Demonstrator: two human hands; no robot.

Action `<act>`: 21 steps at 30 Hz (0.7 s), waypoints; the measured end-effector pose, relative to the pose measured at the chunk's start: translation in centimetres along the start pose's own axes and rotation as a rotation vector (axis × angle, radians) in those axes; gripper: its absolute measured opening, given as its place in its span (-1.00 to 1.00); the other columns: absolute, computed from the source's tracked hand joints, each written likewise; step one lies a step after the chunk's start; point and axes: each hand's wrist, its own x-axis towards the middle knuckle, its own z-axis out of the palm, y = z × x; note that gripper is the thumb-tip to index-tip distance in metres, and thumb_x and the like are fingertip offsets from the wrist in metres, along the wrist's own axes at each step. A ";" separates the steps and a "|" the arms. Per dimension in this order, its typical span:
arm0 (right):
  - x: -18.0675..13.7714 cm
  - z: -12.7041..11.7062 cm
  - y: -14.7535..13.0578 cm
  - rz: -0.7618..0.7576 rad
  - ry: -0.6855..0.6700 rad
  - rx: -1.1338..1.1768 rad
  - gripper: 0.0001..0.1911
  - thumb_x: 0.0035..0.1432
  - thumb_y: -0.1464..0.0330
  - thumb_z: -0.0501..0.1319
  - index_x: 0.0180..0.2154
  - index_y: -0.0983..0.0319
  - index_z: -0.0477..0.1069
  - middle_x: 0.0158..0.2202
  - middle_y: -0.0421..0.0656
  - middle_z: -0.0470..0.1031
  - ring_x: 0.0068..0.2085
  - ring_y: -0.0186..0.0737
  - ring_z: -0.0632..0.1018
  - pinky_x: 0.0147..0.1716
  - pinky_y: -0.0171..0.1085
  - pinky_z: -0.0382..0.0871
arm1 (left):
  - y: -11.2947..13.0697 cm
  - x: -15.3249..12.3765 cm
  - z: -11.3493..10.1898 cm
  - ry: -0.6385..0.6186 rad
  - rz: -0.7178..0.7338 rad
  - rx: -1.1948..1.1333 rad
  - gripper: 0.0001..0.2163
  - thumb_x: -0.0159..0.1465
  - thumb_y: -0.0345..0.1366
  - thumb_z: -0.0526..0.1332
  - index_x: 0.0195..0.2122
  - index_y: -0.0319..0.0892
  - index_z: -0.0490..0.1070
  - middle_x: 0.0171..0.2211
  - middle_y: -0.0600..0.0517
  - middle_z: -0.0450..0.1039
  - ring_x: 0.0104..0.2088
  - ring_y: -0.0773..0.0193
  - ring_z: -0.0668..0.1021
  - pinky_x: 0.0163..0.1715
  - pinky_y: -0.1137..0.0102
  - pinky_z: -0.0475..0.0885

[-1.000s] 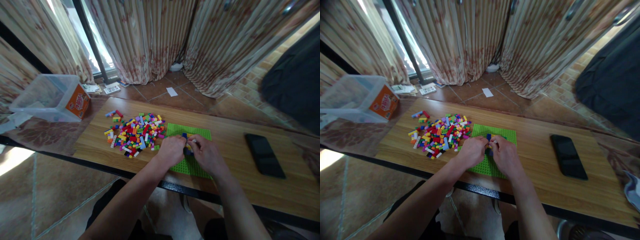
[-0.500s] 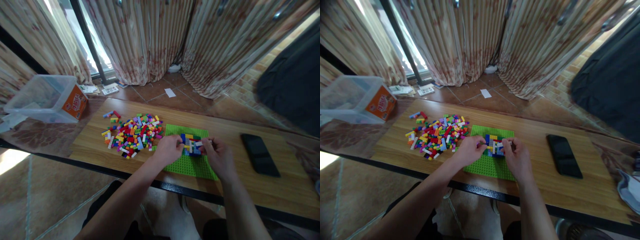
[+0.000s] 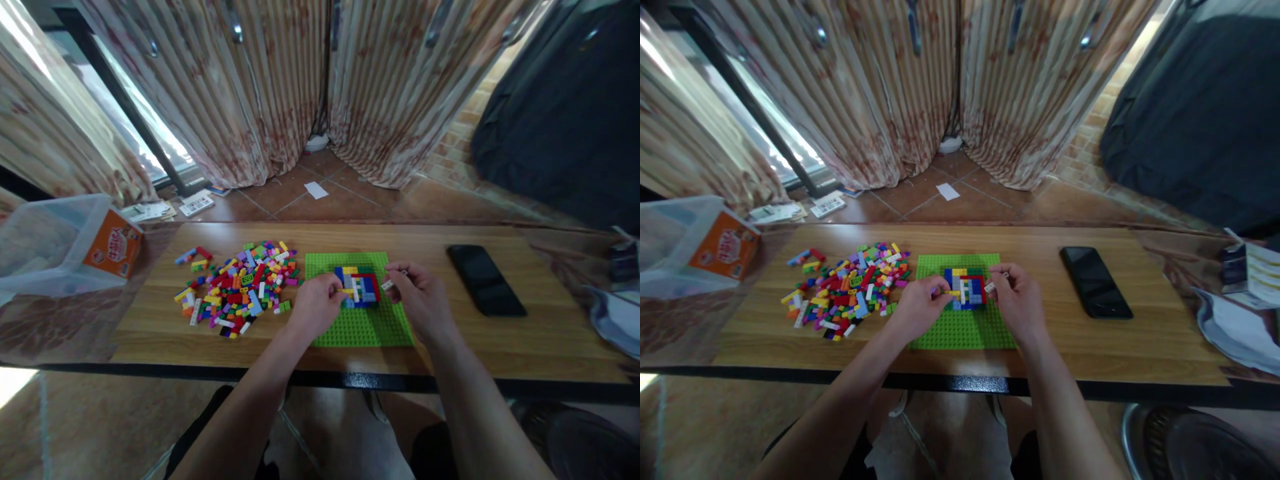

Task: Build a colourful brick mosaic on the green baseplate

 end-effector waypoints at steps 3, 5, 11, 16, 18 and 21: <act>0.0 0.0 0.2 -0.001 -0.006 -0.048 -0.77 -0.02 0.24 0.20 -0.34 0.26 0.43 -0.58 -0.27 0.40 -0.60 -0.41 0.35 -0.64 -0.39 0.19 | -0.2 0.0 0.1 -0.015 0.051 -0.002 -0.93 0.20 -0.38 0.22 -0.43 -0.18 0.38 -0.56 0.13 0.29 -0.51 0.35 0.34 -0.48 0.43 0.12; 0.1 0.0 0.5 0.001 -0.035 -0.087 -0.77 -0.01 0.25 0.18 -0.34 0.26 0.44 -0.61 -0.27 0.38 -0.61 -0.39 0.35 -0.63 -0.37 0.19 | -0.2 -0.1 0.2 -0.010 0.078 -0.006 -0.92 0.23 -0.38 0.19 -0.42 -0.18 0.36 -0.55 0.14 0.28 -0.52 0.36 0.32 -0.48 0.43 0.12; 0.3 0.1 1.2 0.012 -0.112 -0.194 -0.72 0.08 0.22 0.14 -0.25 0.26 0.44 -0.58 -0.24 0.41 -0.58 -0.34 0.43 -0.64 -0.38 0.25 | -0.8 -0.1 -0.6 0.071 0.064 -0.118 -0.89 0.29 -0.34 0.11 -0.40 -0.18 0.31 -0.52 0.13 0.29 -0.48 0.35 0.35 -0.43 0.43 0.18; -0.2 0.1 0.5 0.096 -0.115 -0.123 -0.65 0.06 0.15 0.21 -0.20 0.25 0.38 -0.54 -0.25 0.42 -0.59 -0.33 0.48 -0.71 -0.42 0.24 | -1.5 0.3 -1.2 0.095 -0.074 -0.277 -0.87 0.22 -0.34 0.16 -0.48 -0.19 0.33 -0.55 0.13 0.31 -0.50 0.37 0.35 -0.46 0.45 0.21; -0.3 0.1 0.3 0.107 -0.120 -0.100 -0.64 0.05 0.14 0.23 -0.18 0.24 0.37 -0.54 -0.26 0.42 -0.59 -0.33 0.48 -0.71 -0.42 0.27 | -1.6 0.4 -1.2 0.097 -0.106 -0.339 -0.89 0.18 -0.35 0.19 -0.49 -0.20 0.35 -0.56 0.13 0.32 -0.51 0.37 0.35 -0.48 0.46 0.22; -0.3 0.3 0.3 0.107 -0.125 -0.092 -0.66 0.05 0.17 0.22 -0.19 0.24 0.38 -0.54 -0.26 0.41 -0.58 -0.34 0.48 -0.67 -0.40 0.32 | -1.7 0.4 -1.2 0.066 -0.098 -0.398 -0.92 0.17 -0.37 0.19 -0.46 -0.21 0.38 -0.56 0.13 0.34 -0.51 0.37 0.36 -0.48 0.47 0.23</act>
